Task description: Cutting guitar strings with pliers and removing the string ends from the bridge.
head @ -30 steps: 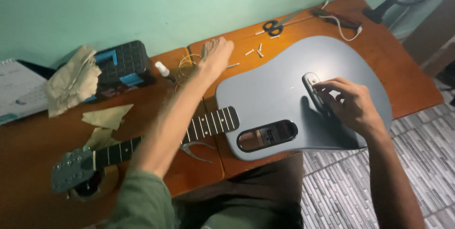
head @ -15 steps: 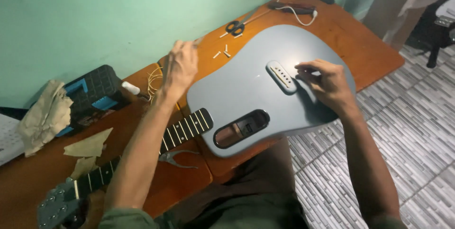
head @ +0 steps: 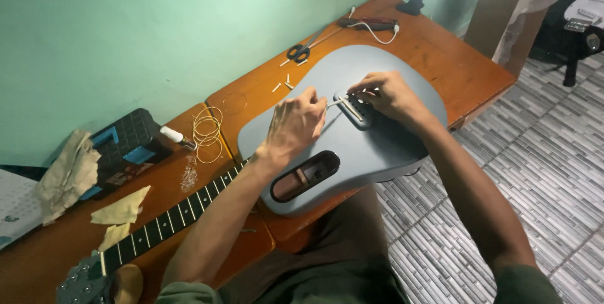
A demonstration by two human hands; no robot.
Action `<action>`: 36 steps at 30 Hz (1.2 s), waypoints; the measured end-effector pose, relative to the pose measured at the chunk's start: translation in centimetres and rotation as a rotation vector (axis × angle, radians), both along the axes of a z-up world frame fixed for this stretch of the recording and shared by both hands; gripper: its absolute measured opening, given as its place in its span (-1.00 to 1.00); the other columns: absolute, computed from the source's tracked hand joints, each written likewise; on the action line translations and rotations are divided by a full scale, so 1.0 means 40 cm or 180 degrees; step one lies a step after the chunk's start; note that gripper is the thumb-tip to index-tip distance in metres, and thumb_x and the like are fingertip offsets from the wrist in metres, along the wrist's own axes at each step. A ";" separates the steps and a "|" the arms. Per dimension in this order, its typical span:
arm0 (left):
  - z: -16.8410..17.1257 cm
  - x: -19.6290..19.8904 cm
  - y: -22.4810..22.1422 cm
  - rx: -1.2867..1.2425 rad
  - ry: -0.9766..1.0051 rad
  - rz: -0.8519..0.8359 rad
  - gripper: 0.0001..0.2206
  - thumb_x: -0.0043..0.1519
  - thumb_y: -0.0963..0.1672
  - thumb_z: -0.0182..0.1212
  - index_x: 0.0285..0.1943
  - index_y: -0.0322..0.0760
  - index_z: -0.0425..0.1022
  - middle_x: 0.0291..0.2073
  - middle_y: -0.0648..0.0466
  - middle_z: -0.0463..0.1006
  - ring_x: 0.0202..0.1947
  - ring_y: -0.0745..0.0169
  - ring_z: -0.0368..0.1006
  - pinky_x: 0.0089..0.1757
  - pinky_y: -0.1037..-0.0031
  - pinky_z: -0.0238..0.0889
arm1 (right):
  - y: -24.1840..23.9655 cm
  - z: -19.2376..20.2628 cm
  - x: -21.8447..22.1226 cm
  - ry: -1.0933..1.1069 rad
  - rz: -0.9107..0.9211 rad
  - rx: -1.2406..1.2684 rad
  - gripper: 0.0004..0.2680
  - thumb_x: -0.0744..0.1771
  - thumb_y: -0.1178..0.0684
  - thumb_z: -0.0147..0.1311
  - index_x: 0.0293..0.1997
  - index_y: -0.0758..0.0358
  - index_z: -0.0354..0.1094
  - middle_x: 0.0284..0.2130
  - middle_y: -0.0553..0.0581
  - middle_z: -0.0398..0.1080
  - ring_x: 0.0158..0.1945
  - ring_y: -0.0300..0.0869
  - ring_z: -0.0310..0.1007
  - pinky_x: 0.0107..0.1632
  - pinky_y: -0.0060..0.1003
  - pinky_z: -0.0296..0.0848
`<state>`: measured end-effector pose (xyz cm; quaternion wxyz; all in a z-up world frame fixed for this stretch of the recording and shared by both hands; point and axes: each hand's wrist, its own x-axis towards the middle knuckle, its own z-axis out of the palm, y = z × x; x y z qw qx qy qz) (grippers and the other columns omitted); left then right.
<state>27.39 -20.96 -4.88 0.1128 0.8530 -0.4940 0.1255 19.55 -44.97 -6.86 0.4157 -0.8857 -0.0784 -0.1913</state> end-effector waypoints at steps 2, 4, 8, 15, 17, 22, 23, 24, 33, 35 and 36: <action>0.022 -0.018 -0.002 0.0019 -0.0056 -0.0008 -0.98 0.22 -0.18 0.19 -0.27 -0.16 0.47 -0.40 0.13 0.38 -0.49 -0.09 0.61 -0.39 0.12 0.55 | -0.007 -0.011 0.018 0.0026 0.0031 -0.0012 -0.86 0.29 0.24 0.23 -0.11 0.22 0.60 -0.34 0.33 0.53 -0.32 0.04 0.56 -0.28 -0.12 0.50; 0.033 -0.030 -0.005 0.0030 -0.0110 -0.0027 -0.96 0.20 -0.21 0.22 -0.26 -0.20 0.48 -0.39 0.12 0.39 -0.49 -0.08 0.62 -0.39 0.15 0.55 | -0.014 -0.012 0.025 0.0054 0.0052 -0.0030 -0.87 0.28 0.22 0.27 -0.14 0.17 0.62 -0.35 0.27 0.54 -0.33 -0.01 0.57 -0.28 -0.19 0.51; 0.037 -0.043 -0.011 0.0017 -0.0064 -0.0100 -0.93 0.18 -0.23 0.26 -0.20 -0.26 0.52 -0.37 0.08 0.39 -0.49 -0.13 0.62 -0.39 0.12 0.56 | -0.020 -0.008 0.017 0.0112 0.0113 0.0050 -0.86 0.28 0.21 0.26 -0.13 0.11 0.62 -0.33 0.21 0.56 -0.31 -0.05 0.57 -0.24 -0.18 0.50; 0.004 -0.073 -0.031 0.0012 -0.0262 0.0025 -0.79 0.13 -0.30 0.24 -0.05 -0.38 0.55 -0.33 0.04 0.40 -0.49 -0.20 0.62 -0.40 0.10 0.56 | -0.013 0.009 0.012 0.0149 0.0052 0.0029 -0.88 0.29 0.20 0.25 -0.14 0.14 0.62 -0.35 0.19 0.55 -0.34 -0.05 0.57 -0.26 -0.21 0.47; -0.008 -0.071 -0.033 -0.0001 -0.0236 0.0013 -0.78 0.14 -0.31 0.22 -0.03 -0.40 0.55 -0.31 0.04 0.41 -0.49 -0.20 0.63 -0.40 0.10 0.56 | -0.018 -0.005 0.016 0.0148 0.0051 0.0007 -0.87 0.29 0.19 0.25 -0.12 0.13 0.61 -0.34 0.18 0.55 -0.33 -0.07 0.56 -0.26 -0.24 0.47; -0.028 -0.045 -0.026 -0.0166 0.0028 -0.0110 -0.78 0.17 -0.26 0.25 0.00 -0.40 0.54 -0.33 0.00 0.40 -0.51 -0.29 0.60 -0.42 0.00 0.54 | -0.026 -0.019 0.025 0.0151 0.0102 -0.0114 -0.85 0.29 0.15 0.25 -0.08 0.09 0.61 -0.32 0.17 0.55 -0.33 -0.07 0.55 -0.27 -0.23 0.47; -0.022 -0.046 -0.021 -0.0188 0.0037 -0.0122 -0.78 0.16 -0.26 0.25 0.00 -0.37 0.55 -0.33 0.01 0.40 -0.50 -0.29 0.60 -0.41 0.00 0.55 | -0.025 -0.014 0.022 0.0172 0.0109 -0.0094 -0.85 0.29 0.15 0.25 -0.09 0.08 0.62 -0.32 0.17 0.55 -0.32 -0.07 0.56 -0.26 -0.23 0.48; -0.016 -0.047 -0.015 -0.0211 0.0047 -0.0134 -0.77 0.16 -0.25 0.25 0.00 -0.34 0.55 -0.33 0.02 0.40 -0.49 -0.28 0.60 -0.40 0.01 0.55 | -0.023 -0.009 0.019 0.0193 0.0116 -0.0075 -0.84 0.29 0.15 0.25 -0.09 0.07 0.62 -0.32 0.16 0.56 -0.31 -0.07 0.57 -0.25 -0.23 0.48; -0.034 0.091 0.008 -0.0101 0.0669 0.0211 -0.78 0.23 -0.09 0.18 -0.10 0.38 0.62 -0.31 0.35 0.59 -0.29 0.01 0.63 -0.15 0.11 0.52 | -0.027 -0.021 0.028 0.0334 0.0024 -0.0101 -0.85 0.29 0.12 0.25 -0.09 0.02 0.62 -0.32 0.11 0.57 -0.34 -0.08 0.54 -0.27 -0.23 0.45; -0.021 0.111 0.006 -0.0011 0.0584 0.0164 -0.79 0.24 -0.08 0.21 -0.09 0.39 0.63 -0.30 0.36 0.61 -0.26 0.02 0.63 -0.09 0.12 0.50 | -0.027 -0.025 0.034 0.0358 0.0009 -0.0054 -0.85 0.29 0.11 0.26 -0.09 0.01 0.62 -0.32 0.10 0.57 -0.34 -0.10 0.53 -0.27 -0.25 0.45; -0.016 0.121 0.005 0.0081 0.0503 0.0116 -0.80 0.24 -0.07 0.24 -0.07 0.39 0.63 -0.29 0.37 0.63 -0.24 0.03 0.63 -0.04 0.12 0.48 | -0.028 -0.028 0.037 0.0388 -0.0007 -0.0005 -0.85 0.29 0.09 0.27 -0.08 -0.01 0.62 -0.32 0.09 0.57 -0.34 -0.13 0.53 -0.26 -0.26 0.44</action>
